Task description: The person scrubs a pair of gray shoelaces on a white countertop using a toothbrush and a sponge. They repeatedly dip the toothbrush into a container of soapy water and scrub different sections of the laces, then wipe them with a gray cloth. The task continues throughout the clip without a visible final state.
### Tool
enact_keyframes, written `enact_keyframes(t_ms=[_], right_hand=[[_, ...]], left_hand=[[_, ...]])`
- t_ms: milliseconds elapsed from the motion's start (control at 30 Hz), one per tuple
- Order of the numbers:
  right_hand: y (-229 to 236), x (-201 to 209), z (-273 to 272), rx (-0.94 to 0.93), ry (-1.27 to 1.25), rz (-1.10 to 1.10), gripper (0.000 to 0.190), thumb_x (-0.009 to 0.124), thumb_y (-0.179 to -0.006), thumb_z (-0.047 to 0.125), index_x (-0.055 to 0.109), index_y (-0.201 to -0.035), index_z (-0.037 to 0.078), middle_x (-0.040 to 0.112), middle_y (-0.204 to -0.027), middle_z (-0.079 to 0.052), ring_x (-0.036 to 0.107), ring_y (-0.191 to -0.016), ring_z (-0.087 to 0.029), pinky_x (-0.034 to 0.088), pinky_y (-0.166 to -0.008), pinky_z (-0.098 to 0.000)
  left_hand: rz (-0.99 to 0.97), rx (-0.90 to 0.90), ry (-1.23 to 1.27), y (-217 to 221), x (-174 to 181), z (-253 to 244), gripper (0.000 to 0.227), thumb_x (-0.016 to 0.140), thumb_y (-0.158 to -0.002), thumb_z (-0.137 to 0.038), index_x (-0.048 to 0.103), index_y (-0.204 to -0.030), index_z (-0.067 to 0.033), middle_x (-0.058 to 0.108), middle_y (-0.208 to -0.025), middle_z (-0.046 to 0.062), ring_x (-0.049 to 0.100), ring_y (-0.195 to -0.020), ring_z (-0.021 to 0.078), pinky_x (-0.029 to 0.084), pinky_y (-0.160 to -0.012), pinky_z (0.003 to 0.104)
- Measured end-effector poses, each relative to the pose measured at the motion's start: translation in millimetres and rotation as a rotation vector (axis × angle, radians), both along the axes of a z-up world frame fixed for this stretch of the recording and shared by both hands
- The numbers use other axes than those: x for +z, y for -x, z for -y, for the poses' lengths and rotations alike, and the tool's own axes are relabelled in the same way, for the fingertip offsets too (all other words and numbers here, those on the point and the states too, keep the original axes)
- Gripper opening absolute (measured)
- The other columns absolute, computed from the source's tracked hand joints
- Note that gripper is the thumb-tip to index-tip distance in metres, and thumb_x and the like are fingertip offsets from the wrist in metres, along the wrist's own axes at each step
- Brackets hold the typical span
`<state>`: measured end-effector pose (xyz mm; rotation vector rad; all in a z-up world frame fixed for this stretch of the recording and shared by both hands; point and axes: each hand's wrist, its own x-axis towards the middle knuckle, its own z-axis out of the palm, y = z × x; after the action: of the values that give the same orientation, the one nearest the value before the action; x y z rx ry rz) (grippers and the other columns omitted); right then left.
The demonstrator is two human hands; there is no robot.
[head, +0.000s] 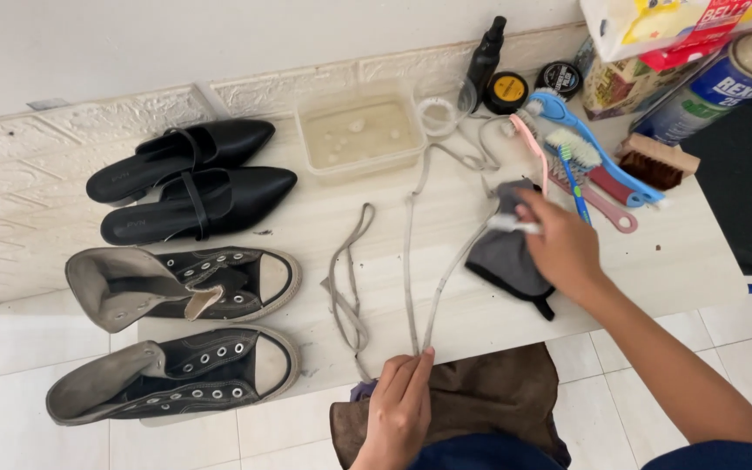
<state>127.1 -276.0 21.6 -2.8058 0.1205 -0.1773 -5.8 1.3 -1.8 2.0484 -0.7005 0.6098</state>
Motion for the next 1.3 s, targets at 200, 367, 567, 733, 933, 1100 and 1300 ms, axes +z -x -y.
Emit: enact_keyframes(t_ms=[200,367,567,733,933,1100,1300], right_hand=[[-21.8,4.0,59.4,-0.373,-1.186,0.095,0.022,0.062,-0.095,0.03,0.063,-0.114,0.019,0.066,-0.1,0.004,0.062,-0.088,-0.007,0.05,-0.08,-0.0192],[-23.5,-42.8,120.6,-0.38,-1.677,0.242,0.022,0.067,-0.091,0.015,0.068,-0.111,0.005,0.07,-0.102,-0.008,0.07,-0.096,-0.02,0.058,-0.1,-0.03],[-35.8,-34.9,98.3,-0.679,-1.553,0.249,0.01,0.059,-0.095,0.011,0.068,-0.099,0.011,0.065,-0.085,-0.004,0.064,-0.082,-0.019,0.054,-0.078,-0.0291],[-3.6,-6.2,77.7,-0.5,-1.427,0.084,0.019,0.06,-0.095,0.014,0.065,-0.112,0.008,0.064,-0.099,-0.007,0.061,-0.092,-0.019,0.05,-0.089,-0.033],[35.9,21.5,47.7,-0.296,-1.279,-0.11,0.037,0.061,-0.094,0.019,0.06,-0.128,0.004,0.063,-0.115,-0.011,0.057,-0.105,-0.018,0.045,-0.102,-0.038],[21.0,5.2,38.7,-0.309,-1.513,-0.291,0.039,0.055,-0.094,0.018,0.059,-0.131,0.005,0.064,-0.112,-0.019,0.062,-0.099,-0.031,0.047,-0.095,-0.0484],[-6.2,-11.5,42.7,-0.233,-1.692,-0.386,0.038,0.05,-0.097,0.02,0.06,-0.132,0.007,0.065,-0.116,-0.013,0.063,-0.103,-0.026,0.048,-0.094,-0.045]], left_hand=[[-0.088,-0.108,-0.052,-18.0,13.9,-4.6,0.023,0.058,-0.088,0.006,0.061,-0.11,0.0103,0.06,-0.085,0.015,0.053,-0.075,0.0295,0.05,-0.067,0.037],[-0.167,-0.18,-0.105,-86.4,45.0,10.4,0.015,0.055,-0.088,0.009,0.064,-0.1,0.0071,0.051,-0.07,0.013,0.046,-0.068,0.0302,0.039,-0.057,0.04],[-0.266,0.054,-0.441,-191.6,3.4,101.4,0.06,0.077,-0.079,-0.014,0.048,-0.131,-0.0059,0.065,-0.075,0.009,0.06,-0.079,0.0333,0.049,-0.056,0.043],[-0.195,-0.076,-0.495,-220.7,-22.7,152.4,0.032,0.08,-0.072,-0.002,0.074,-0.102,-0.0112,0.067,-0.097,0.016,0.069,-0.086,0.0265,0.061,-0.071,0.033],[-0.212,0.022,-0.382,-237.0,-5.2,124.5,0.022,0.069,-0.078,0.009,0.07,-0.097,-0.0027,0.066,-0.086,0.016,0.071,-0.075,0.0291,0.062,-0.064,0.035],[0.012,0.214,-0.541,-240.1,8.5,105.6,0.029,0.076,-0.076,0.006,0.068,-0.101,-0.0069,0.066,-0.083,0.011,0.07,-0.068,0.0202,0.06,-0.06,0.029],[-0.174,0.154,-0.382,-230.5,30.2,86.1,0.048,0.078,-0.081,-0.014,0.058,-0.125,-0.0062,0.068,-0.094,0.015,0.072,-0.081,0.026,0.061,-0.069,0.036]])
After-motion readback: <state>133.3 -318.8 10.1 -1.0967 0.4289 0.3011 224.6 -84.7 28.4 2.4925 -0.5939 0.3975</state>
